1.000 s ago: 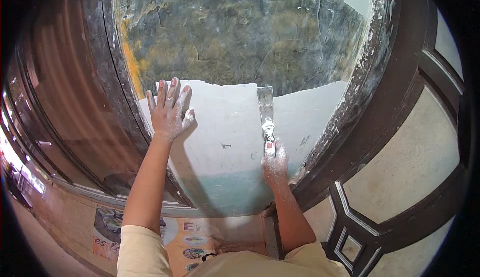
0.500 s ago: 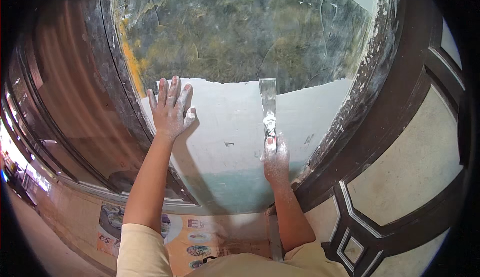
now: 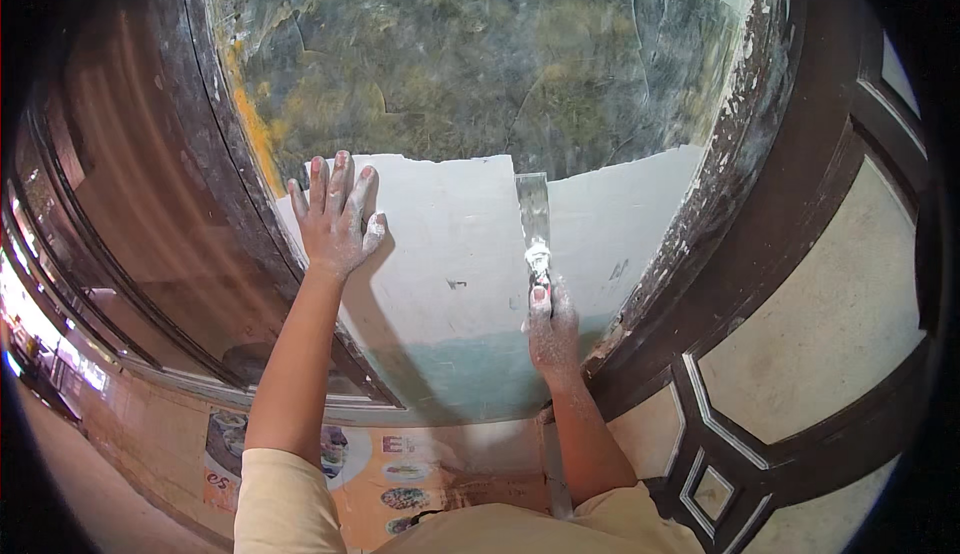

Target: The person applies and smooths wall putty onto a wall surface using a putty knife.

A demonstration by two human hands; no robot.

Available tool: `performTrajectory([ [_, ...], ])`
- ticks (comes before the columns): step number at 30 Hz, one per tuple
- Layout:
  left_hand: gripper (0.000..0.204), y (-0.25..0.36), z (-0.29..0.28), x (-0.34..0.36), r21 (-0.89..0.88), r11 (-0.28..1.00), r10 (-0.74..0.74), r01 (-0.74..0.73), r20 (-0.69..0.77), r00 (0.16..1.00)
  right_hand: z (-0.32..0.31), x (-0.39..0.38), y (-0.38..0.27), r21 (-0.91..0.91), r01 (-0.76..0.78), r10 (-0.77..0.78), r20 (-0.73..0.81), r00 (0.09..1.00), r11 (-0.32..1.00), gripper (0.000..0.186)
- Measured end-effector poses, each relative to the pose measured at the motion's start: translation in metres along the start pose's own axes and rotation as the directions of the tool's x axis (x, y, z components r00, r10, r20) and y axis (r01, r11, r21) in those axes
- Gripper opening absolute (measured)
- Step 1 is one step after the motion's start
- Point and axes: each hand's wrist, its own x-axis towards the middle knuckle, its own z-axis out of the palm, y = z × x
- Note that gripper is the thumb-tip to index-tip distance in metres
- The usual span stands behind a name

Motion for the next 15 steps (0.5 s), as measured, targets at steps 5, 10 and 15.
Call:
performTrajectory([
  [5,0.058,0.005,-0.004,0.005,0.016,1.000,-0.027,0.026,0.036,0.999,-0.004,0.009,0.011,-0.015,0.022,-0.023,-0.029,0.999,1.000,0.038],
  [10,0.061,0.002,0.001,0.001,-0.018,1.000,-0.021,0.021,-0.022,1.000,-0.005,0.001,0.014,0.038,-0.008,0.007,0.023,1.000,0.999,0.037],
  [15,0.057,0.003,-0.002,0.004,0.009,1.000,0.002,-0.002,-0.012,1.000,-0.009,-0.002,0.022,0.121,0.009,-0.020,0.089,0.996,0.993,0.034],
])
